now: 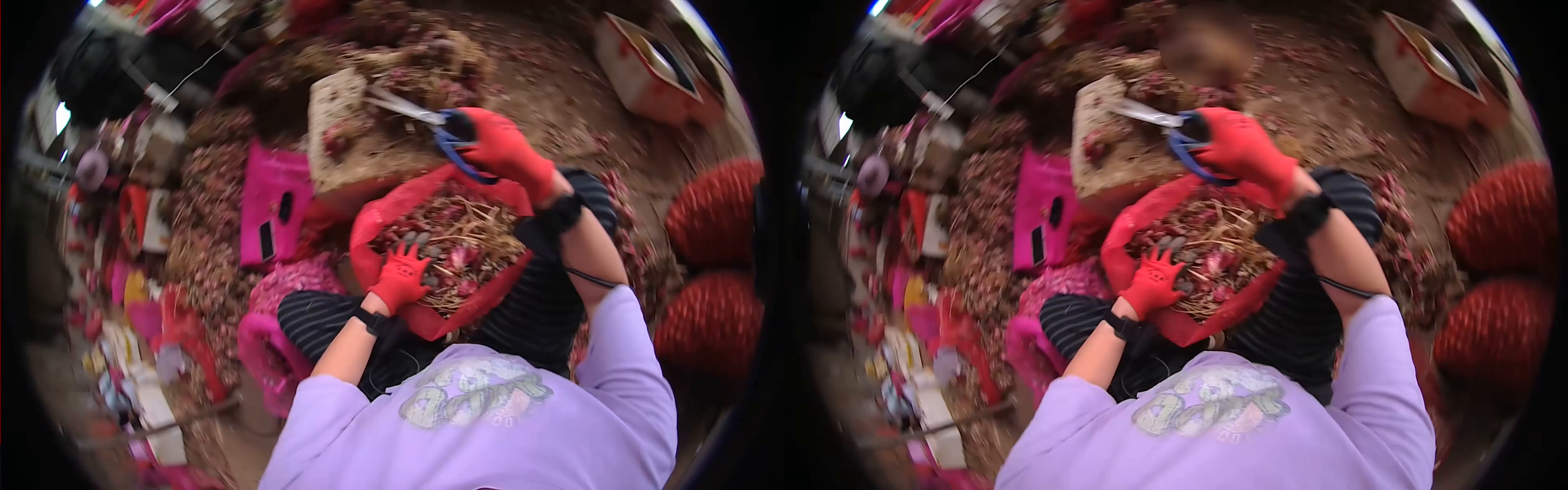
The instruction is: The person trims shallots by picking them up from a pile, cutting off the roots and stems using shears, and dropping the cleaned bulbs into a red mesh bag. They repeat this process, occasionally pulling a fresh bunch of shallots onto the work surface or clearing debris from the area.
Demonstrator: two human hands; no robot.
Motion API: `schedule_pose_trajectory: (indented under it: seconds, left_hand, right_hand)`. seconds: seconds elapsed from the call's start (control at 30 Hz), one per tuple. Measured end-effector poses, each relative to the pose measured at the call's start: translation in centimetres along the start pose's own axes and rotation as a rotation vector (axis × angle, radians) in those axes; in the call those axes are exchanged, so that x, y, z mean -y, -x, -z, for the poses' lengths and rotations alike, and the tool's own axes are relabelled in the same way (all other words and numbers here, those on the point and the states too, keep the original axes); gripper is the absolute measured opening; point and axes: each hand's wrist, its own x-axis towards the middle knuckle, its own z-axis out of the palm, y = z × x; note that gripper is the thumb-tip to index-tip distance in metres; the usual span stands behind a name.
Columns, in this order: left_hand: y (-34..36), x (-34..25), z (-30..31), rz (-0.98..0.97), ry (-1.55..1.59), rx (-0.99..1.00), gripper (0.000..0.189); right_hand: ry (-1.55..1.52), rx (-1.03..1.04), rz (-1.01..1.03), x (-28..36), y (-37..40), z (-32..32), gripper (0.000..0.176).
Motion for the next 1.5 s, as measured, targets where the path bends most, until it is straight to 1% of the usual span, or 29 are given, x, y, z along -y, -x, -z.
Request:
schedule_pose_trajectory:
  seconds: [0.03, 0.07, 0.17, 0.2, 0.23, 0.3, 0.37, 0.4, 0.43, 0.5, 0.6, 0.63, 0.73, 0.83, 0.87, 0.9, 0.93, 0.97, 1.0, 1.03, 1.07, 1.1, 1.17, 1.2, 1.23, 1.27, 1.37, 1.47, 1.5]
  left_hand:
    - [0.0, 1.2, -1.2, -0.08, 0.044, -0.108, 0.061]
    - [0.5, 1.2, 1.0, -0.067, 0.088, -0.092, 0.058]
    - [-0.8, 4.0, 6.9, -0.15, 0.872, -0.26, 0.051]
    - [-1.3, 5.2, 8.9, -0.016, 1.048, -0.328, 0.046]
    - [-2.2, 6.5, 10.5, 0.115, 1.221, -0.403, 0.042]
    - [-5.5, 11.0, 11.5, 0.144, 1.153, -0.735, 0.052]
    - [-8.6, 16.2, 12.7, 0.361, 0.506, -0.78, 0.061]
    - [-11.0, 18.9, 11.3, 0.497, 0.39, -0.855, 0.072]
    - [-14.3, 22.9, 9.0, 0.54, 0.077, -0.846, 0.081]
    - [-14.0, 20.1, 12.4, 0.827, 0.291, -0.612, 0.088]
    - [-15.1, 20.5, 12.1, 0.858, 0.334, -0.281, 0.087]
    - [-16.5, 21.3, 10.0, 0.891, 0.184, -0.297, 0.086]
    - [-15.4, 19.9, 10.3, 0.901, 0.151, -0.469, 0.074]
    - [-16.0, 21.4, 8.3, 0.745, 0.724, -0.934, 0.064]
    - [-16.0, 22.4, 7.4, 0.27, 1.324, -0.959, 0.047]
    - [-15.0, 21.4, 6.9, -0.107, 1.814, -0.906, 0.03]
    - [-11.3, 16.2, 11.3, -0.394, 2.025, -0.598, 0.023]
    - [-8.6, 12.1, 13.2, -0.417, 2.276, -0.549, 0.021]
    - [-7.1, 10.6, 13.2, -0.506, 2.427, -0.39, 0.02]
    - [-6.2, 9.0, 13.2, -0.264, 2.94, -0.248, 0.021]
    - [-5.7, 7.3, 12.4, -0.281, 2.582, -0.479, 0.025]
    - [-5.6, 8.6, 9.7, -0.171, 2.701, -0.349, 0.027]
    - [-4.9, 7.2, 8.6, -0.141, 2.703, -0.242, 0.029]
    - [-4.8, 6.5, 7.8, -0.132, 2.691, -0.296, 0.029]
    - [-4.8, 6.0, 6.9, -0.126, 2.672, -0.362, 0.029]
    - [-4.7, 5.4, 6.5, -0.121, 2.649, -0.431, 0.03]
    - [-4.9, 3.0, 5.8, -0.428, 2.473, -0.311, 0.032]
    - [-4.2, 2.0, 5.0, -0.138, 1.752, -0.689, 0.029]
    - [-4.1, 1.9, 5.2, -0.072, 1.77, -0.682, 0.028]
  right_hand:
    - [0.041, -0.072, 0.02, 0.1, -0.2, 0.3, 0.029]
    - [0.156, -0.142, 0.059, -0.8, -0.2, 0.0, 0.032]
    - [0.096, -0.061, -0.139, -2.2, -0.1, -0.8, 0.03]
    - [0.132, -0.016, -0.225, -2.3, 0.2, -1.1, 0.03]
    - [0.084, -0.024, -0.18, -2.4, 0.4, -1.4, 0.032]
    - [0.256, -0.006, -0.089, -2.3, 0.5, -1.4, 0.039]
    - [0.313, -0.032, -0.054, -2.4, 0.5, -1.9, 0.041]
    - [0.34, -0.038, -0.088, -1.6, 0.5, -2.1, 0.043]
    - [0.355, -0.05, -0.026, -2.0, 0.5, -2.4, 0.043]
    - [0.463, 0.009, -0.072, -1.8, 0.3, -2.4, 0.037]
    - [0.444, 0.032, -0.056, -2.0, 0.3, -2.7, 0.038]
    - [0.44, 0.042, -0.07, -1.9, 0.2, -2.8, 0.038]
    - [0.504, 0.033, -0.07, -2.7, 0.2, -2.8, 0.038]
    - [0.404, -0.005, -0.062, -3.4, -0.3, -3.8, 0.037]
    - [0.324, -0.027, -0.062, -3.3, -0.5, -4.1, 0.037]
    - [0.256, -0.06, -0.081, -3.4, -0.2, -4.1, 0.037]
    - [0.059, 0.007, -0.136, -3.2, -0.3, -4.2, 0.036]
    - [-0.137, 0.051, -0.194, -3.5, -0.8, -4.6, 0.035]
    - [-0.262, 0.018, -0.207, -5.8, -0.6, -6.0, 0.034]
    - [-0.463, 0.075, -0.293, -5.9, -0.6, -6.6, 0.035]
    - [-0.654, 0.099, -0.323, -5.7, -0.6, -7.4, 0.037]
    - [-0.843, 0.119, -0.361, -5.5, -0.5, -8.0, 0.039]
    - [-0.963, 0.109, -0.273, -3.8, -0.1, -9.3, 0.032]
    - [-1.083, 0.12, -0.269, -3.5, 0.2, -10.1, 0.032]
    - [-1.072, 0.059, -0.241, -1.9, 0.5, -10.4, 0.033]
    - [-0.97, 0.108, -0.222, -1.2, 0.5, -10.4, 0.033]
    - [-0.8, 0.143, -0.226, -1.3, 1.0, -10.3, 0.034]
    - [-0.83, 0.168, -0.259, -1.5, 1.1, -10.0, 0.033]
    - [-0.86, 0.184, -0.269, -1.5, 1.1, -9.8, 0.032]
